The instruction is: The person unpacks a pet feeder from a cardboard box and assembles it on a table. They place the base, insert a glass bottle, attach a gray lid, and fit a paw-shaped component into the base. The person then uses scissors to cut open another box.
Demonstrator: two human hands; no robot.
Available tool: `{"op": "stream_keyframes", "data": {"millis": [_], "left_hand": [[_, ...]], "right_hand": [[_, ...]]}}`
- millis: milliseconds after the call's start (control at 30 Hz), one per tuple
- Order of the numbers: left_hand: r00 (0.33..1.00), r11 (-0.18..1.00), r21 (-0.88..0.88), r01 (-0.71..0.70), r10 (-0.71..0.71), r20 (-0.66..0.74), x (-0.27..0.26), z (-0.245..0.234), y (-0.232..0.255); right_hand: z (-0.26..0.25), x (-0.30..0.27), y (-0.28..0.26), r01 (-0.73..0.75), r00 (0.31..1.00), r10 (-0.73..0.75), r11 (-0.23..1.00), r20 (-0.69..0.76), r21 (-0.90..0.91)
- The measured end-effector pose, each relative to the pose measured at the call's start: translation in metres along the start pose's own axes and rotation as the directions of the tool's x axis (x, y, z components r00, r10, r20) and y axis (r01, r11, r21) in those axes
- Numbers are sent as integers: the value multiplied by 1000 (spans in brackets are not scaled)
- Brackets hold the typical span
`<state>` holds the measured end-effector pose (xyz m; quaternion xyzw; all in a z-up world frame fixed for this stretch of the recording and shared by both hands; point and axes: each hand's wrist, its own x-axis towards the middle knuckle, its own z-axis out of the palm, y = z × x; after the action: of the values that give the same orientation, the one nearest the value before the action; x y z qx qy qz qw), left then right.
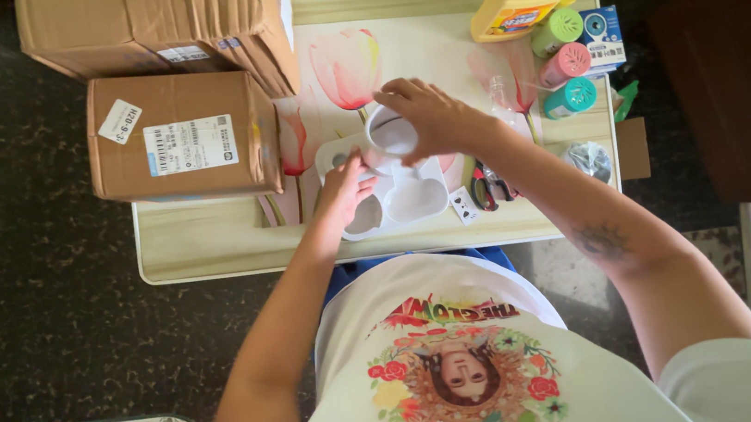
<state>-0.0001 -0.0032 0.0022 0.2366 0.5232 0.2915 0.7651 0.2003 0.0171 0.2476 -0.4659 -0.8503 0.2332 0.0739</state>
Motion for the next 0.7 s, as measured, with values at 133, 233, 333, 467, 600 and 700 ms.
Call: {"op": "stream_keyframes", "data": {"millis": [133,233,333,467,600,700], "left_hand": [[999,998,39,-39,39,16,-15,1,2],[996,993,77,-93,92,12,-30,8,8],[857,697,563,-444,514,41,-51,14,10],[619,185,837,-515,755,214,-63,26,15],[597,192,858,-476,787,156,-63,36,12],[589,200,859,-472,796,138,-60,35,8]], "right_hand": [[-5,-14,-10,40,999,-40,999,-6,-28],[-10,-15,-9,-57,997,59,998,48,-36],[-16,-12,0,-104,994,103,994,35,35],[-22,-10,15,-131,989,122,984,79,120],[-25,-11,21,-113,985,88,978,145,174],[-21,-10,13,-60,983,34,989,182,137]]}}
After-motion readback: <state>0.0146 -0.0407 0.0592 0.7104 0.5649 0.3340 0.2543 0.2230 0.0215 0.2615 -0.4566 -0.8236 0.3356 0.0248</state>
